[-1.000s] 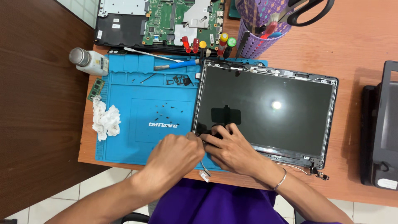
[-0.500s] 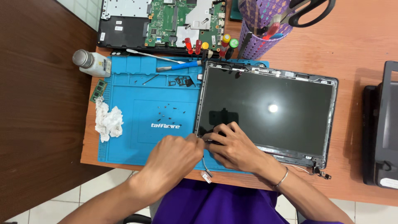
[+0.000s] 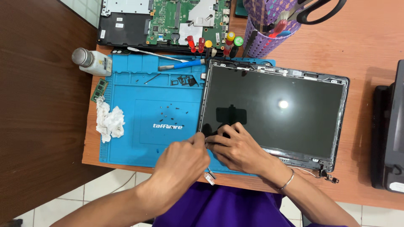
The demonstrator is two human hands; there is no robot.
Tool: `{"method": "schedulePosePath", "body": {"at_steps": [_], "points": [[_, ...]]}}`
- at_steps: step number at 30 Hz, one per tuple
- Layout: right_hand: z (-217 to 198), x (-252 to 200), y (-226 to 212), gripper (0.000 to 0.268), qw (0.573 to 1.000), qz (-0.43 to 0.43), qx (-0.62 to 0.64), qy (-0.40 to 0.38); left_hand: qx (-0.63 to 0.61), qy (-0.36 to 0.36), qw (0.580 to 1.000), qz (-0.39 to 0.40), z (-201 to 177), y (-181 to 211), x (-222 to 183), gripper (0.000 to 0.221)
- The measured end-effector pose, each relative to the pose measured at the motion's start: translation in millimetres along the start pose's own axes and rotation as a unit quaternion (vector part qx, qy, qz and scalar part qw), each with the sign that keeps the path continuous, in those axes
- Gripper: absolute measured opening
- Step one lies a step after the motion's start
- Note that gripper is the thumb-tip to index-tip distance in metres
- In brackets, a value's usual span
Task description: The person removes and replaces components of a laptop screen assembly using a screwdriver and by hand.
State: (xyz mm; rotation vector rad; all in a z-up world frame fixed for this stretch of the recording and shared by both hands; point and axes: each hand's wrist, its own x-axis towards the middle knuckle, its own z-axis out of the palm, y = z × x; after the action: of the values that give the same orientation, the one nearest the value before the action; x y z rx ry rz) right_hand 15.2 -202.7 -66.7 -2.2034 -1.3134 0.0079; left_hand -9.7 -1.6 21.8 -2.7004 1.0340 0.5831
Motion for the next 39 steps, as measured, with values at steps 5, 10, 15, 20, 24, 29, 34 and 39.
{"method": "schedulePosePath", "body": {"at_steps": [5, 10, 15, 20, 24, 29, 34, 39], "points": [[1, -1, 2, 0.014, 1.000, 0.004, 0.004, -0.010, 0.007, 0.056, 0.998, 0.041, -9, -4, -4, 0.016], [2, -3, 2, 0.020, 1.000, -0.006, 0.016, 0.015, 0.056, 0.022, 0.995, -0.081, -9, 4, -9, 0.008], [1, -2, 4, 0.023, 1.000, -0.001, 0.025, -0.002, 0.065, 0.070, 0.995, -0.008, 0, 6, -7, 0.007], [-2, -3, 5, 0.024, 1.000, -0.006, 0.022, 0.005, 0.078, 0.111, 0.991, -0.016, -3, 3, -10, 0.008], [-1, -2, 3, 0.026, 0.999, 0.015, 0.010, 0.046, 0.014, 0.033, 0.993, -0.116, 0, 5, -9, 0.027], [-1, -4, 6, 0.019, 0.998, 0.044, 0.014, 0.031, 0.006, 0.110, 0.994, -0.001, -7, 3, -5, 0.008], [-2, -6, 7, 0.027, 0.999, 0.012, -0.028, 0.026, 0.038, 0.055, 0.998, -0.013, -17, -2, -9, 0.008], [-5, -3, 3, 0.028, 0.999, 0.003, -0.047, 0.019, 0.024, 0.005, 0.996, -0.089, -1, 7, -5, 0.027]]}}
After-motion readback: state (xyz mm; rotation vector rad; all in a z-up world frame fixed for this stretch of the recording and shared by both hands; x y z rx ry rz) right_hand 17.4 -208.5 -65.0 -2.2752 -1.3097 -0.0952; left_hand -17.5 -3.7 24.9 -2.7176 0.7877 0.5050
